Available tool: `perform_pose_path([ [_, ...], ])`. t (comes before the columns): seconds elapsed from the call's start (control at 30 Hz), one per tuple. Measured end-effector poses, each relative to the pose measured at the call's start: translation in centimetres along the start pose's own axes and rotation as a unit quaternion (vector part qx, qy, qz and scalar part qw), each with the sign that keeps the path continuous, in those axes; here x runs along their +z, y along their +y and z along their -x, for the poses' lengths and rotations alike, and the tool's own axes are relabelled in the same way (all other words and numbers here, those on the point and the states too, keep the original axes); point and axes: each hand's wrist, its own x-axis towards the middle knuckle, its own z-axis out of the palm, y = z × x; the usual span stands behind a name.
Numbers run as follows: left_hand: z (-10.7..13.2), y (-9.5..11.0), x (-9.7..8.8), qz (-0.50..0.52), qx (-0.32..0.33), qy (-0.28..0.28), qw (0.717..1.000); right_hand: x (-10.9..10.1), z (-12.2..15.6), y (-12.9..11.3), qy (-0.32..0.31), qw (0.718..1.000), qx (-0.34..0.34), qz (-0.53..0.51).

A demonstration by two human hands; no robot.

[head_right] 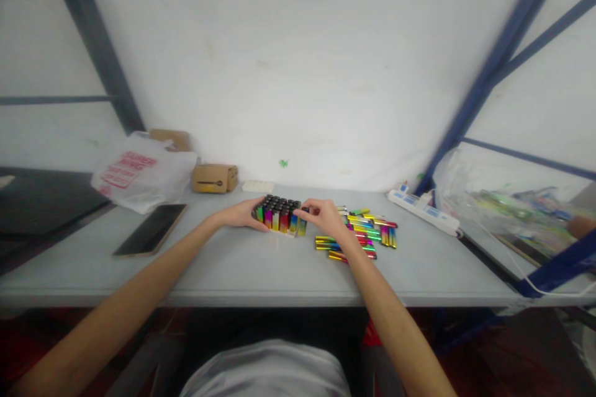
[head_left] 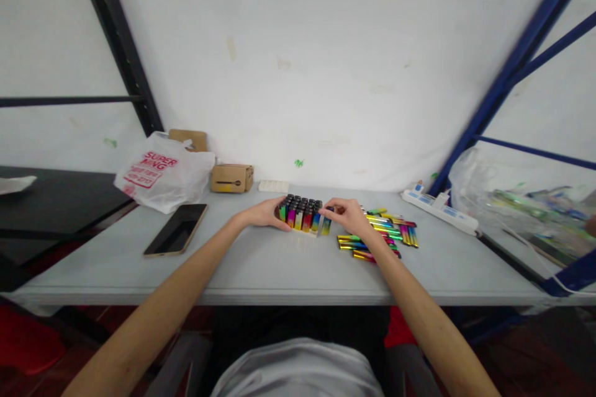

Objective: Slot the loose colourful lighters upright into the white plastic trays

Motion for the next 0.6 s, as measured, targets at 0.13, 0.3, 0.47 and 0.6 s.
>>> perform_pose_path([
  [0.13,0.1,0.1,0.0,-0.014,-0.004,0.004,1.0,0.9,0.2,0.1,-0.028,0.999,0.002,-0.025],
  [0.3,0.1,0.3,0.0,-0.018,-0.01,0.004,1.0,1.5,0.2,0.3,-0.014,0.994,-0.062,0.085],
  [0.47,0.1,0.5,-0.1,-0.017,-0.012,0.002,1.0,1.8,0.3,0.1,-0.016,0.991,-0.065,0.12],
  [0.6,0.1,0.5,-0.1,-0.014,-0.003,0.0,1.0,2.4,0.3,-0.3,-0.021,0.989,-0.065,0.129],
])
